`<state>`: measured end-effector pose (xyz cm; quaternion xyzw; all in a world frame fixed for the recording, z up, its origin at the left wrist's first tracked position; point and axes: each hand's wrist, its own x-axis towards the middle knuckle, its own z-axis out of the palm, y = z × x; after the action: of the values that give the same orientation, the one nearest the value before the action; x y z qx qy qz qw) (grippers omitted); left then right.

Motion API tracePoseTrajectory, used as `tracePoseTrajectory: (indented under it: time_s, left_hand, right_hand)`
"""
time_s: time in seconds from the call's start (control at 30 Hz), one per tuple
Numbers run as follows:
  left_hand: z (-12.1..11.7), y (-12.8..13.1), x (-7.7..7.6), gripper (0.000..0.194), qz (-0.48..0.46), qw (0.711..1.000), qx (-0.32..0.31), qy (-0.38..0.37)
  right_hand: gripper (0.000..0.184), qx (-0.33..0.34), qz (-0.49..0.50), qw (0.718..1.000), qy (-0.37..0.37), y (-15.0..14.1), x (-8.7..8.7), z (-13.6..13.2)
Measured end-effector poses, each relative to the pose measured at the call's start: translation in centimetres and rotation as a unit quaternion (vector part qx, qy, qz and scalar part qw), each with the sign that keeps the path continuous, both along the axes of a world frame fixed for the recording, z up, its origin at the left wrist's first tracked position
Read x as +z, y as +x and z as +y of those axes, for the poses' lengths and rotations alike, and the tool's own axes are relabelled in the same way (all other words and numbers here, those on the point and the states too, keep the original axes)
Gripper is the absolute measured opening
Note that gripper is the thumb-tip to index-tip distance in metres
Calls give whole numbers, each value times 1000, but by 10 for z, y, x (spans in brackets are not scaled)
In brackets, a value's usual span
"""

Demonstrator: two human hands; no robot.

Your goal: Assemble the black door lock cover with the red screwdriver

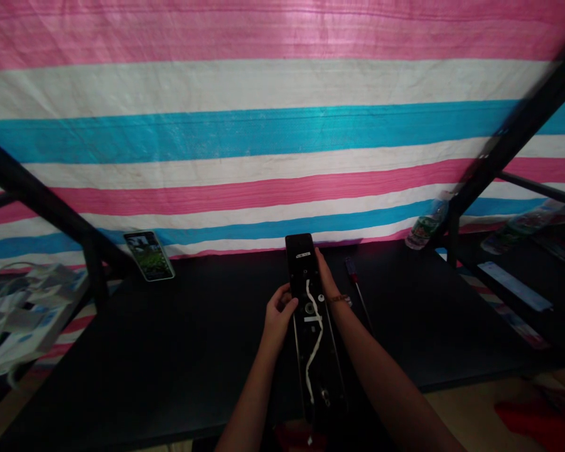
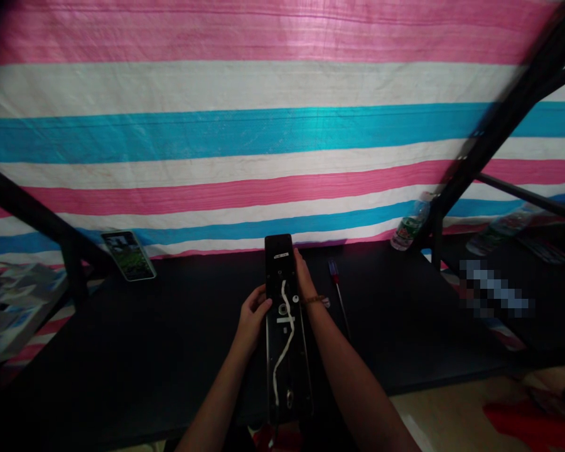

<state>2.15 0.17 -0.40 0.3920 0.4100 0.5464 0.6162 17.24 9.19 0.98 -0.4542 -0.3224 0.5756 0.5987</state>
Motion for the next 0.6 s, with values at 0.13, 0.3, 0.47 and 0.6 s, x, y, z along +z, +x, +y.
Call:
tracePoseTrajectory:
  time_s: [0.13, 0.3, 0.47, 0.6]
  left_hand:
    - [-1, 0, 2, 50, -11, 1000, -8, -2]
    - [0, 0, 1, 49, 4, 1000, -5, 5]
    - [1, 1, -3, 49, -5, 1000, -8, 10]
    - [2, 2, -4, 48, -21, 1000, -15, 10]
  right_hand:
    - [58, -22, -41, 999, 26, -1, 4, -3]
    - [45, -142, -155, 970, 119, 34, 22, -5]
    - [34, -201, -431, 879, 38, 101, 30, -40]
    - [28, -56, -608, 786, -94, 127, 13, -90]
